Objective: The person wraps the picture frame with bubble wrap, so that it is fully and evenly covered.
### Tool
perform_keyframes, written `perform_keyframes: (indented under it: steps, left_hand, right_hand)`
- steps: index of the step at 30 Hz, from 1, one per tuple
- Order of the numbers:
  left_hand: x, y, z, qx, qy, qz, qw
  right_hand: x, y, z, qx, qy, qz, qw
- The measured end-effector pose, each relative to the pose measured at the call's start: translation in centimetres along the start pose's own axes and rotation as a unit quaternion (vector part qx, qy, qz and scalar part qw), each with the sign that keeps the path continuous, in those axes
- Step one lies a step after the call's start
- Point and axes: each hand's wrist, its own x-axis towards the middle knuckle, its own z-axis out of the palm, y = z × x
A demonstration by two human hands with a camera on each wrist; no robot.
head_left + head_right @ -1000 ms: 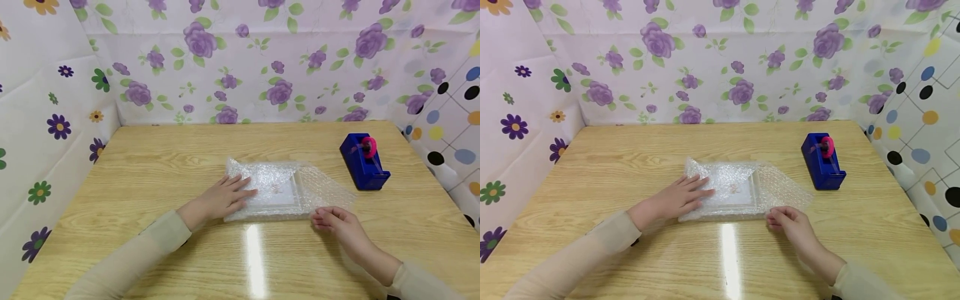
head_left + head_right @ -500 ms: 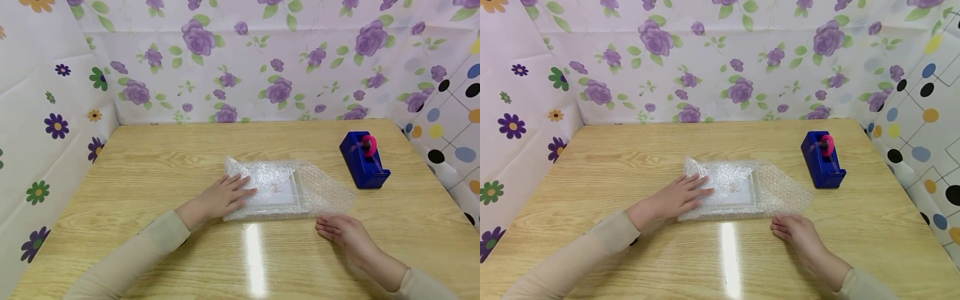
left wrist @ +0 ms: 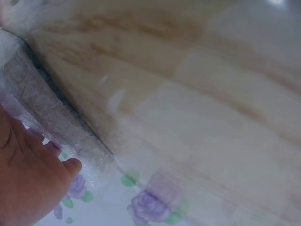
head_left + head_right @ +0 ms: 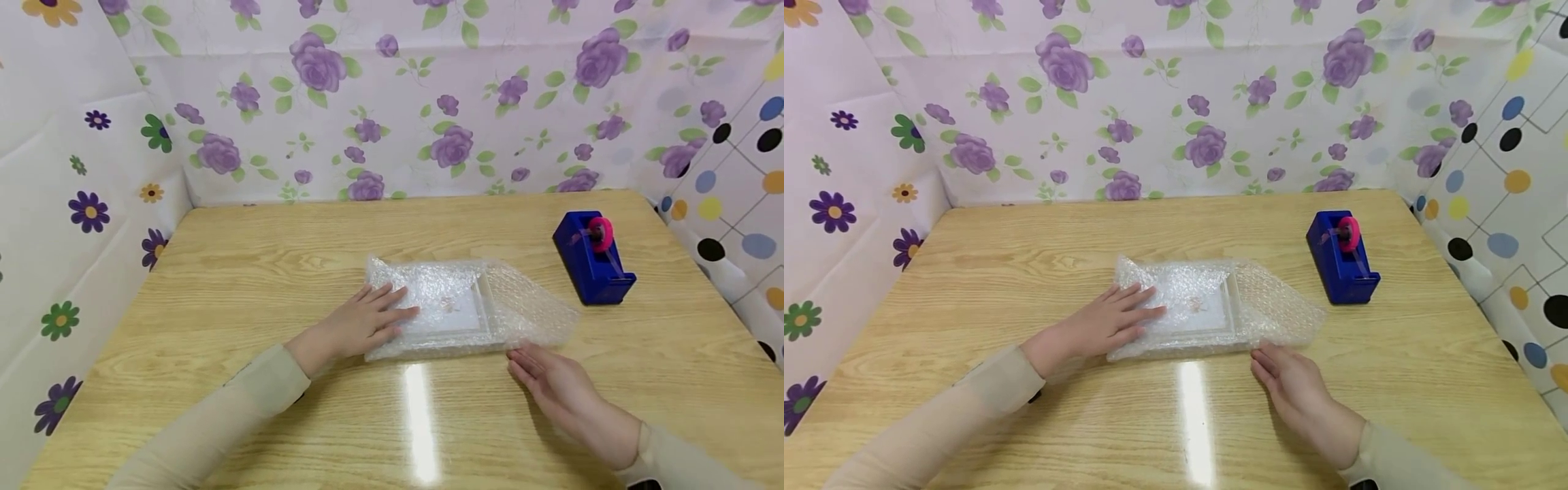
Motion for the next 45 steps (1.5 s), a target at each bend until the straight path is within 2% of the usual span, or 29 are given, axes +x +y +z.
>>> perform_keyframes:
  steps: [9,13,18,21,25,27,29,35,39,45]
  left_hand:
    - [-0.2,-0.2,0.1,-0.007,0.005,-0.004,1.0000]
    - [-0.2,-0.3,0.2,-0.013,0.010,-0.002,0.9999]
    - [-0.2,-0.3,0.4,-0.012,0.000,-0.007,0.9999]
    - [-0.2,-0.3,0.5,-0.011,0.000,-0.008,0.9999]
    - [-0.2,-0.1,0.4,-0.010,0.007,-0.002,0.9999]
    - [-0.1,-0.1,0.3,-0.010,0.006,0.000,0.9999]
    - [-0.2,0.0,0.3,-0.009,0.003,-0.002,1.0000]
    - [-0.2,-0.1,0.1,-0.003,0.004,-0.003,1.0000]
    - [-0.1,-0.1,0.1,-0.003,0.006,0.002,1.0000]
    - [-0.1,0.1,0.0,-0.004,0.003,0.005,1.0000]
  right_hand:
    - [0.5,-0.9,0.9,-0.014,0.016,-0.007,0.9997]
    - [0.9,-1.0,1.1,-0.043,0.028,-0.015,0.9986]
    - [1.4,-0.7,1.0,-0.089,0.043,-0.031,0.9946]
    - [1.7,-0.3,1.2,-0.115,0.074,-0.061,0.9888]
    - [2.0,0.1,1.5,-0.145,0.126,-0.109,0.9753]
    - [2.2,0.2,1.4,-0.136,0.132,-0.125,0.9738]
    - [2.4,0.2,1.4,-0.108,0.125,-0.132,0.9774]
    - [2.7,0.0,1.2,-0.012,0.074,-0.097,0.9924]
    - [2.8,0.0,1.5,-0.007,0.063,-0.082,0.9946]
    - [3.0,0.1,2.0,-0.020,0.065,-0.089,0.9937]
